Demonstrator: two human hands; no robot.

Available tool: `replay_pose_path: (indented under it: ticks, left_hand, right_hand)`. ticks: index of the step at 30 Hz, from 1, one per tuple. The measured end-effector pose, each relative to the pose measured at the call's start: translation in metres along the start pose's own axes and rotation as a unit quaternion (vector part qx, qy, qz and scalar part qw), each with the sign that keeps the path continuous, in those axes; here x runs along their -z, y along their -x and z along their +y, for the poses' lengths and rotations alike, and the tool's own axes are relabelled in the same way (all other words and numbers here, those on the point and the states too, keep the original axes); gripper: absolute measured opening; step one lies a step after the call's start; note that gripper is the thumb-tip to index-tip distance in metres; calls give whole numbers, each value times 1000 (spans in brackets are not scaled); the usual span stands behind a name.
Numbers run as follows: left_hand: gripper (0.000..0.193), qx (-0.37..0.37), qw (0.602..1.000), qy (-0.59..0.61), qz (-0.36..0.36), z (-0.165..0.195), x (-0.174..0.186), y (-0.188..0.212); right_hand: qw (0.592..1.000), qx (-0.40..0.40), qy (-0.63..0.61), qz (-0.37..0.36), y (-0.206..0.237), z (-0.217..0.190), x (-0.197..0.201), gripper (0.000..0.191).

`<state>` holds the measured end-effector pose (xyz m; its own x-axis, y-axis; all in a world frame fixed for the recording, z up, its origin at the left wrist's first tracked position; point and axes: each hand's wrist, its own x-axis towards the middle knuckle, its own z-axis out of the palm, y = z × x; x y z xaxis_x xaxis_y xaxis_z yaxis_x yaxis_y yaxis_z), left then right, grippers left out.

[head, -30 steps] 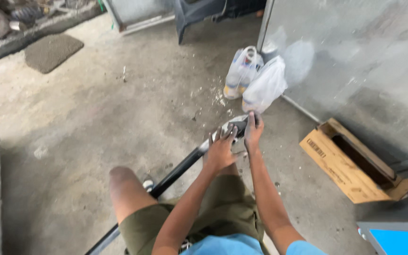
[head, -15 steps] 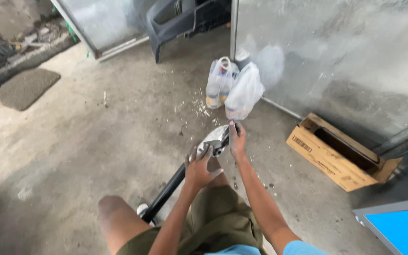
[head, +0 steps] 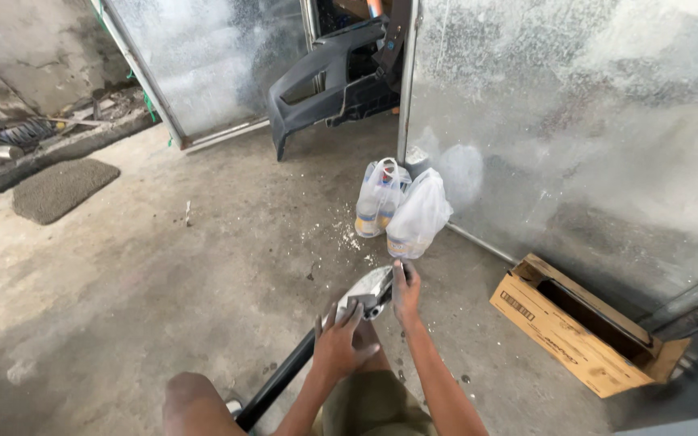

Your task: The person sits on the floor and uses a white cloth to wipe and clean a long metal bar. They repeatedly rub the surface of the bar with the cloth, focusing on removing dirt or residue.

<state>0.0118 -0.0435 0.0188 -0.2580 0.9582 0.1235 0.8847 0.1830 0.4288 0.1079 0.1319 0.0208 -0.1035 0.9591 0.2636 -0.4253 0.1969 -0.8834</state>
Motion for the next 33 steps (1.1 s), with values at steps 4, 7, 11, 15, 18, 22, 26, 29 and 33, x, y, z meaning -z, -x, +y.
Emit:
replay_pose_path:
  ticks: [4,7,11,15,18,22,26,29,33]
  left_hand:
    - [96,-69,997,-6,42,13,-9,-28]
    - [100,-96,993,-20,64,20,-9,-41]
    - [98,-54,997,-46,11,11,4,-15]
    - [92,2,999,-34,-4,1,9,13]
    - [89,2,999,-35,14,5,0,11]
    - [88,-44,994,-60,77,19,-13,-5]
    - [93,-82,993,-62,64,34,-17,-27]
    - [97,-92,992,-68,49,37,-16,-42]
    - [91,-92,987,-95,96,27,-9,-32]
  right_hand:
    - [998,52,29,5,-1,-2,1,29]
    - [999,40,27,-6,-1,-4,4,28]
    - [999,7,44,-6,-1,-2,4,28]
    - [1000,-16,2,-7,-1,2,0,30]
    - [1000,3,14,10,-2,2,1,25]
    - [1000,-11,0,27,-7,0,8,24]
    - [999,29,33,9,-9,-3,17,32]
    - [999,1,25,38,-7,-1,18,21]
    - [999,6,50,-6,2,-5,7,30]
